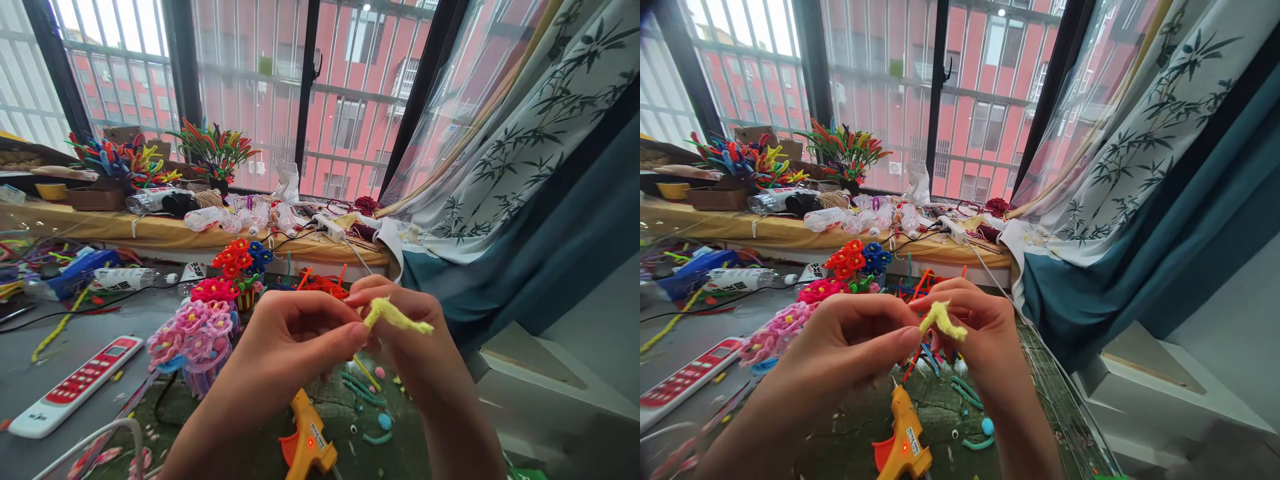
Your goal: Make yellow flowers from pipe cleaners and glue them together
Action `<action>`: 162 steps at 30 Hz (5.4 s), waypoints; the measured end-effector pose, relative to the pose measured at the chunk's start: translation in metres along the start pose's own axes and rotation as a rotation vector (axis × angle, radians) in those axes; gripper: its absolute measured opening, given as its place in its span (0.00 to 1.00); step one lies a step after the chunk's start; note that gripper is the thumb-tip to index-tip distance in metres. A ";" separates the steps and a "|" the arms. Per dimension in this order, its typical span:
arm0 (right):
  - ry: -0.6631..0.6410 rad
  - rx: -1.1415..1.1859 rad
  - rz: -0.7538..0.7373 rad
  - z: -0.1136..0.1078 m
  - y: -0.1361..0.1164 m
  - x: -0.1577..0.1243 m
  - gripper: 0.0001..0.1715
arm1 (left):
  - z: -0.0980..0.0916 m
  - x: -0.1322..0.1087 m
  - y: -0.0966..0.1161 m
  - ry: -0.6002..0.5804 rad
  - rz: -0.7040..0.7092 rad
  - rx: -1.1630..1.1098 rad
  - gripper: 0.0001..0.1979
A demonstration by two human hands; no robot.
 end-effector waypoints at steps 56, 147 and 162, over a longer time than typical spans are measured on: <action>0.222 -0.200 0.041 -0.006 -0.018 -0.015 0.07 | 0.018 -0.035 0.028 0.571 0.846 0.935 0.09; 0.272 -0.070 -0.035 -0.006 -0.014 -0.017 0.11 | 0.036 -0.047 0.032 0.466 1.066 1.037 0.11; 0.193 -0.052 -0.070 0.003 -0.016 -0.007 0.07 | 0.006 -0.017 0.023 0.411 0.641 0.524 0.07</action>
Point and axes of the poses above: each hand's wrist, its own x-axis towards the middle knuckle, its own z-axis out of the palm, y = z × x, the point moved 6 cm from there along x, towards the middle knuckle, and after that the axes turned 12 degrees about -z, right-handed, at the moved point
